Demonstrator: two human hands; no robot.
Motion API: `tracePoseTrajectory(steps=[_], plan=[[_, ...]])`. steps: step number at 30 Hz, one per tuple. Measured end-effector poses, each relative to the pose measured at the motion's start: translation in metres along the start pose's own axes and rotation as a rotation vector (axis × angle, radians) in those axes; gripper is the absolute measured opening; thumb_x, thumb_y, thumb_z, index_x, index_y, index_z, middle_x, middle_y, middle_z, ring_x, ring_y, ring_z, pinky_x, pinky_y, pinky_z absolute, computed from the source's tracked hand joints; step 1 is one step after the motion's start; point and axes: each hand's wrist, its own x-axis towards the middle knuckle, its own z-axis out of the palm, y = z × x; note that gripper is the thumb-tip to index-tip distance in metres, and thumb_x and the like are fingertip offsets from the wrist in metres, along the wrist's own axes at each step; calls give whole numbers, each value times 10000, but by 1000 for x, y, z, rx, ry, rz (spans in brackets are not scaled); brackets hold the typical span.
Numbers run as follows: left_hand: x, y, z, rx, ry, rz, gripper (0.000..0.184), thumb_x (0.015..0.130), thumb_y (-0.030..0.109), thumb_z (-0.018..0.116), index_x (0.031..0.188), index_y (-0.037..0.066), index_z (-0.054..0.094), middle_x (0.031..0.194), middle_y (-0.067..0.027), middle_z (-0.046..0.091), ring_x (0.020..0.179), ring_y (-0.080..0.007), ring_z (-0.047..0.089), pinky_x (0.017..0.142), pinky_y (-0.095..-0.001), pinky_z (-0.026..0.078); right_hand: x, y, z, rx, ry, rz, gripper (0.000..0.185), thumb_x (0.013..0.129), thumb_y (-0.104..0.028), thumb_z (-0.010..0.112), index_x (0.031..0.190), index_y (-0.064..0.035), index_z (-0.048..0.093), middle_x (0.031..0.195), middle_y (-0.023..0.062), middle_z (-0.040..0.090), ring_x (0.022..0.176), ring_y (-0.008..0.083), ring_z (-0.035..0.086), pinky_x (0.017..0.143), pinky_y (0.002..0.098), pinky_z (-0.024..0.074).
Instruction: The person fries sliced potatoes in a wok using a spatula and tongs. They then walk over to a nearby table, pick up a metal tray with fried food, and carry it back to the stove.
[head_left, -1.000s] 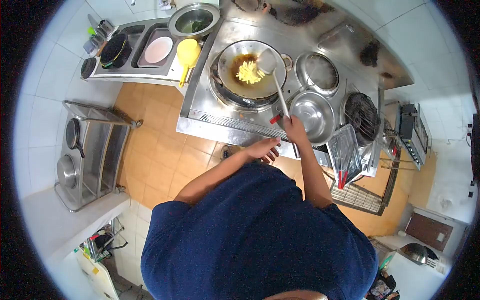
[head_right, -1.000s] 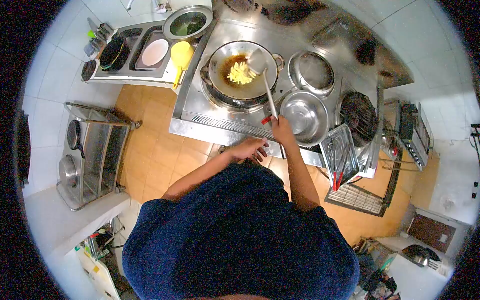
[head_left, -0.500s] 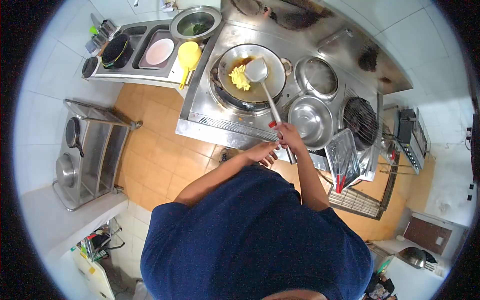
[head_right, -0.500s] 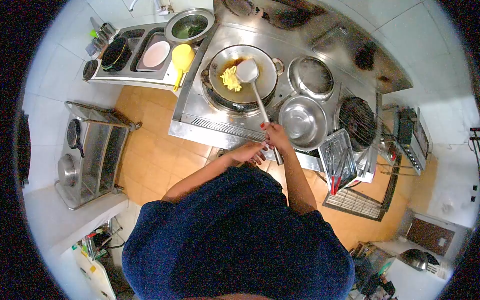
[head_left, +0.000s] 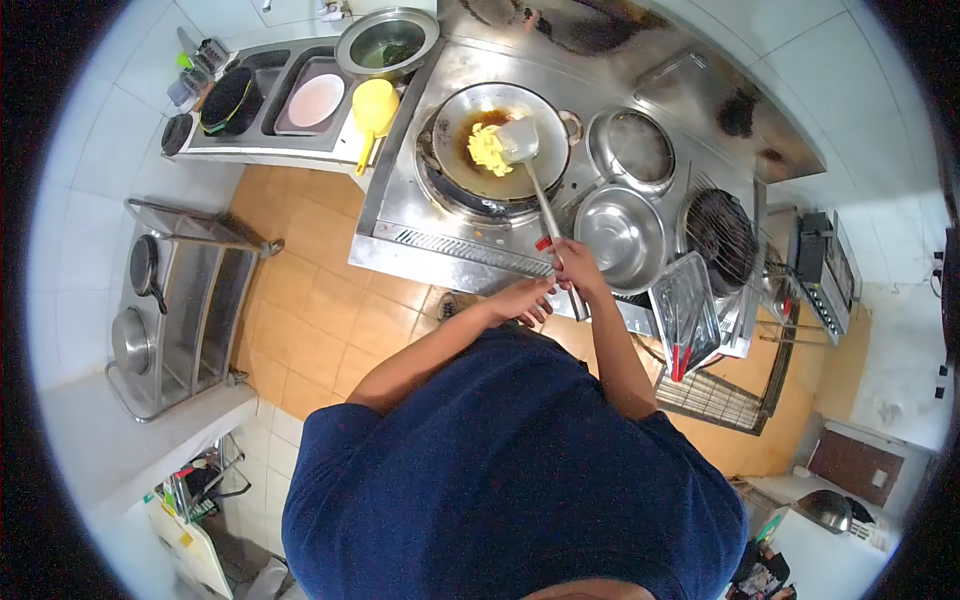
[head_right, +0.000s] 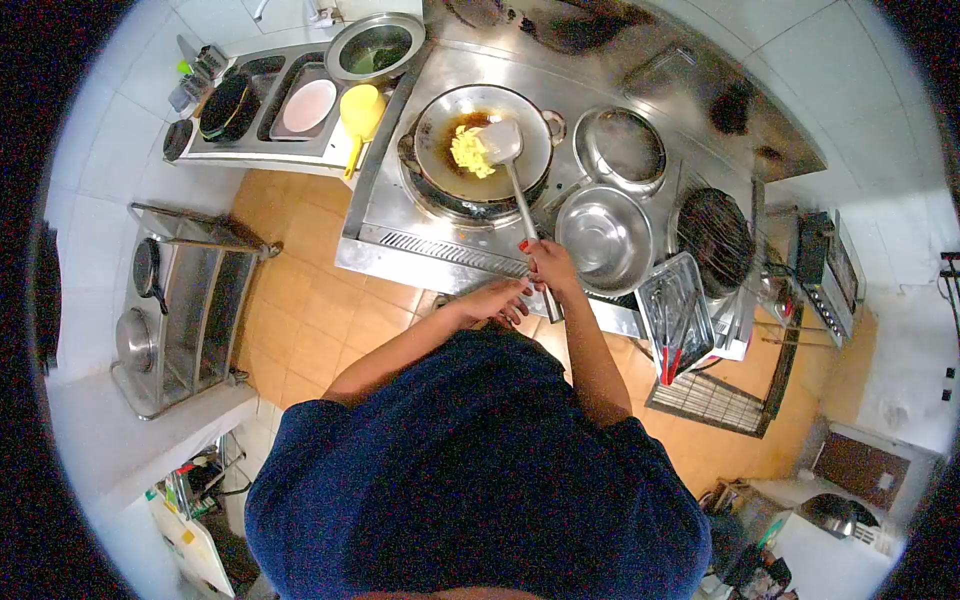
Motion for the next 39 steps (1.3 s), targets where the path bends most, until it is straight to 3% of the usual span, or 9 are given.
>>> tracePoseTrajectory(steps=[10, 12, 15, 17, 27, 30, 33, 36, 39], plan=[[4, -3, -1, -25, -10, -38, 681, 934, 630, 372, 1278, 48, 458, 1034, -149, 601, 775, -193, 625, 704, -330, 530, 29, 26, -19, -592, 290, -246, 320, 969, -334, 496, 873, -34, 554, 576, 6, 452, 386, 97, 414, 333, 267, 332], [3, -2, -1, -27, -3, -39, 675, 933, 631, 375, 1277, 56, 464, 1020, -144, 602, 775, -192, 623, 701, -328, 529, 11, 11, -3, -475, 227, -118, 322, 959, -313, 499, 862, -15, 576, 600, 62, 492, 408, 129, 468, 359, 299, 352], [7, -3, -1, -15, -16, -30, 688, 921, 649, 378, 1274, 65, 467, 983, -129, 599, 754, -186, 620, 655, -316, 523, 12, 6, 3, 5, -20, -5, 323, 970, -330, 507, 939, -15, 572, 588, -3, 471, 378, 82, 430, 316, 244, 318], [14, -11, -3, -12, -48, -12, 743, 902, 684, 376, 1272, 44, 456, 946, -111, 590, 715, -175, 618, 580, -290, 509, 2, -5, 6, 20, -46, 24, 320, 968, -325, 510, 961, -12, 577, 592, -4, 469, 382, 77, 432, 315, 236, 317], [9, -7, -3, 19, -6, -15, 729, 901, 666, 407, 1250, 29, 470, 977, -129, 596, 754, -188, 629, 596, -306, 521, -3, -8, -1, -365, 101, -123, 291, 954, -308, 520, 889, -30, 576, 579, 30, 488, 382, 96, 449, 321, 267, 339], [7, -4, -2, 23, 1, -8, 693, 918, 635, 408, 1251, 31, 471, 1004, -143, 596, 776, -201, 631, 630, -320, 524, 38, 37, -30, -785, 425, -845, 312, 956, -319, 514, 837, -33, 554, 574, 36, 491, 400, 113, 468, 327, 286, 346], [6, -5, -1, 22, 11, -32, 650, 941, 599, 401, 1254, 34, 476, 1035, -157, 600, 789, -212, 632, 691, -343, 527, 46, 47, -36, -920, 551, -817, 333, 963, -339, 506, 850, -29, 555, 588, 44, 501, 428, 124, 488, 330, 295, 353], [7, -4, -1, 13, 7, -35, 648, 944, 594, 398, 1257, 31, 470, 1023, -148, 596, 780, -210, 629, 688, -344, 526, 33, 39, -24, -502, 266, -195, 343, 965, -354, 508, 860, -32, 560, 609, 44, 501, 426, 113, 472, 324, 284, 336], [10, -7, -3, 2, -3, -24, 639, 948, 587, 395, 1258, 33, 466, 1002, -137, 594, 776, -208, 627, 687, -345, 525, 4, 6, -10, 44, 1, 15, 342, 963, -355, 514, 848, -36, 555, 596, 32, 479, 403, 98, 434, 321, 267, 319]])
